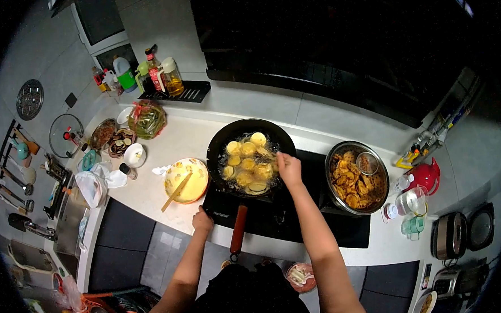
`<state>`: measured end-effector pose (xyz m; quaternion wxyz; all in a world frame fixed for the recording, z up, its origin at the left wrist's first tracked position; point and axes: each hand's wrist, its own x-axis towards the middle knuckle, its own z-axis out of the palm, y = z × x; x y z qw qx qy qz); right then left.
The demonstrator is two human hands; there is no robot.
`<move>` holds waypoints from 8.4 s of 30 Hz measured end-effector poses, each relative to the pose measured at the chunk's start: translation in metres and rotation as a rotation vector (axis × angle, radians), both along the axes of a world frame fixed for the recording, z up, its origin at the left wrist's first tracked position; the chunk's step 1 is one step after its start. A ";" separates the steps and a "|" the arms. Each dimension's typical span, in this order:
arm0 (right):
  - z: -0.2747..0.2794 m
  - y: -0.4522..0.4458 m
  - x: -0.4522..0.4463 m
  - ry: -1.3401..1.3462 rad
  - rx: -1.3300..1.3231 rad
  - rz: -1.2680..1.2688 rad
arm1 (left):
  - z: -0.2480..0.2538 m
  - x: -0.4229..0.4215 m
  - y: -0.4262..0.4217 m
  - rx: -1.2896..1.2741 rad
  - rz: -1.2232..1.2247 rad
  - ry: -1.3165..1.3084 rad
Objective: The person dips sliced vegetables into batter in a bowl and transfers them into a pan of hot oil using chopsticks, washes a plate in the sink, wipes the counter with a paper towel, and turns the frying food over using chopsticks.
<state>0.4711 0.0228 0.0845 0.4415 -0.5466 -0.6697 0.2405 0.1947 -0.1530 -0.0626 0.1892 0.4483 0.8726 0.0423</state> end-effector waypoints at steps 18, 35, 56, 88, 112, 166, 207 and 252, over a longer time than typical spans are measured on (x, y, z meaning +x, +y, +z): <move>-0.018 0.006 0.015 0.333 -0.085 -0.159 | -0.004 -0.002 0.002 -0.016 -0.012 0.000; -0.003 -0.023 0.002 -0.104 0.276 -0.020 | -0.004 -0.006 -0.004 0.025 -0.075 -0.019; 0.033 -0.123 0.003 0.498 -0.090 -0.007 | 0.008 0.005 -0.027 0.358 -0.119 0.020; -0.097 -0.151 0.055 -0.693 -0.390 -0.021 | 0.136 0.088 -0.023 0.056 0.282 -1.982; -0.100 -0.133 0.033 -0.706 -0.585 -0.081 | 0.137 0.081 -0.022 0.015 0.307 -2.042; 0.015 -0.166 -0.011 0.813 -0.171 -0.029 | 0.050 0.023 -0.048 0.310 0.315 -1.398; 0.017 -0.105 -0.085 0.848 -0.563 -0.093 | -0.067 -0.085 -0.035 0.556 0.092 -0.725; 0.017 -0.121 -0.076 0.715 -0.323 -0.172 | -0.051 -0.087 -0.031 0.304 -0.294 -0.069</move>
